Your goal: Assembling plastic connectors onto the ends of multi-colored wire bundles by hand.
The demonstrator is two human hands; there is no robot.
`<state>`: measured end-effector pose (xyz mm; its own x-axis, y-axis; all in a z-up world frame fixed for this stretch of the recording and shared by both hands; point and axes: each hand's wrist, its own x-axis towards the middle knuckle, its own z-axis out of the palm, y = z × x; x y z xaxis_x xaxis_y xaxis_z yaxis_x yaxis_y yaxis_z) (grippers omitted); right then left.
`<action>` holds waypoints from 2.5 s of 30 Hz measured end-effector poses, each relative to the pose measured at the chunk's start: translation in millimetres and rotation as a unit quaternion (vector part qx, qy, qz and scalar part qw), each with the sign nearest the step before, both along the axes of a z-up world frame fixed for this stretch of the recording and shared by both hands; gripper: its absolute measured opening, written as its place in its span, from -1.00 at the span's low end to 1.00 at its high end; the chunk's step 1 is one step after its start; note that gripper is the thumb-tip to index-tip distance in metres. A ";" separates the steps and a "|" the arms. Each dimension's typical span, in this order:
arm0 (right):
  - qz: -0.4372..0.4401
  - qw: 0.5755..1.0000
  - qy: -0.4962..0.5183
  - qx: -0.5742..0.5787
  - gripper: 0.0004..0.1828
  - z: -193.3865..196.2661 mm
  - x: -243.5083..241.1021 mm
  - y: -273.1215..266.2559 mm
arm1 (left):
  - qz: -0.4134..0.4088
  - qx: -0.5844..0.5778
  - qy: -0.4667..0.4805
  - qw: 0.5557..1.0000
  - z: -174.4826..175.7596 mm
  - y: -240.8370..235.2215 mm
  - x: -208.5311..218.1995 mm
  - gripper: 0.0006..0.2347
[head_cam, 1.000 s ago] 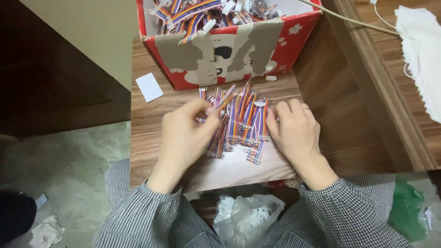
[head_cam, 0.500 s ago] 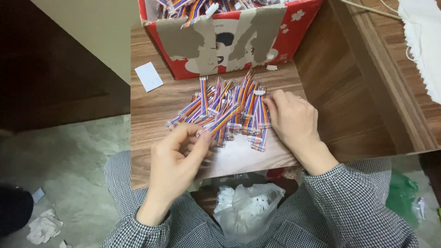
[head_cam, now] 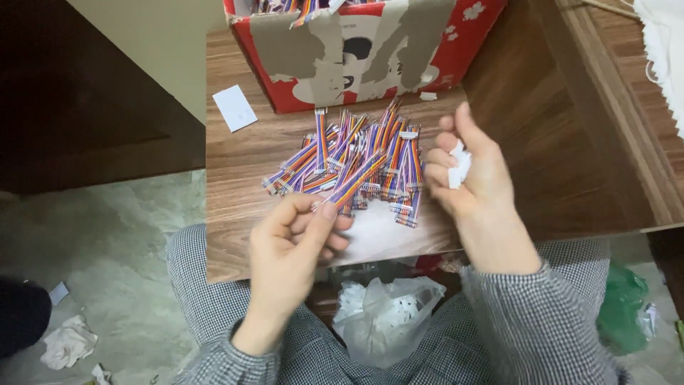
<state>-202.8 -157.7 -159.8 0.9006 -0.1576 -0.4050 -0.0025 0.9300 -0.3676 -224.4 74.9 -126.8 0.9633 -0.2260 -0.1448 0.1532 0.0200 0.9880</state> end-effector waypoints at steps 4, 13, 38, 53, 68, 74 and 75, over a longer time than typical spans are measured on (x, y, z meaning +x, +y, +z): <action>-0.009 0.988 0.048 0.148 -0.79 -0.9 -22.2 29.8 | 0.013 -0.082 0.040 0.996 -6.8 -23.1 -12.6 -0.86; 0.170 0.979 -0.034 0.105 -0.47 -9.1 -77.5 54.7 | 0.060 0.196 -0.388 0.899 12.7 -15.8 -21.8 -0.77; 0.343 0.790 -0.015 -0.508 -0.81 42.6 -114.3 55.5 | -0.125 -0.174 0.195 0.957 27.9 0.9 -25.7 -0.78; 0.235 0.845 0.051 -0.477 -0.84 58.3 -106.6 61.8 | -0.242 0.007 0.213 0.946 42.4 0.9 -34.2 -0.88; 0.213 0.956 0.139 -0.145 -0.68 22.3 -111.9 67.8 | -0.253 -0.002 0.209 0.945 12.0 13.1 -35.4 -0.88; 0.234 0.952 0.143 -0.135 -0.51 21.9 -111.4 71.6 | -0.252 -0.017 0.238 0.938 4.4 17.4 -41.3 -0.90; 0.214 0.952 0.174 -0.132 -0.56 20.8 -111.9 73.1 | -0.248 -0.038 0.245 0.936 2.0 18.4 -43.2 -0.90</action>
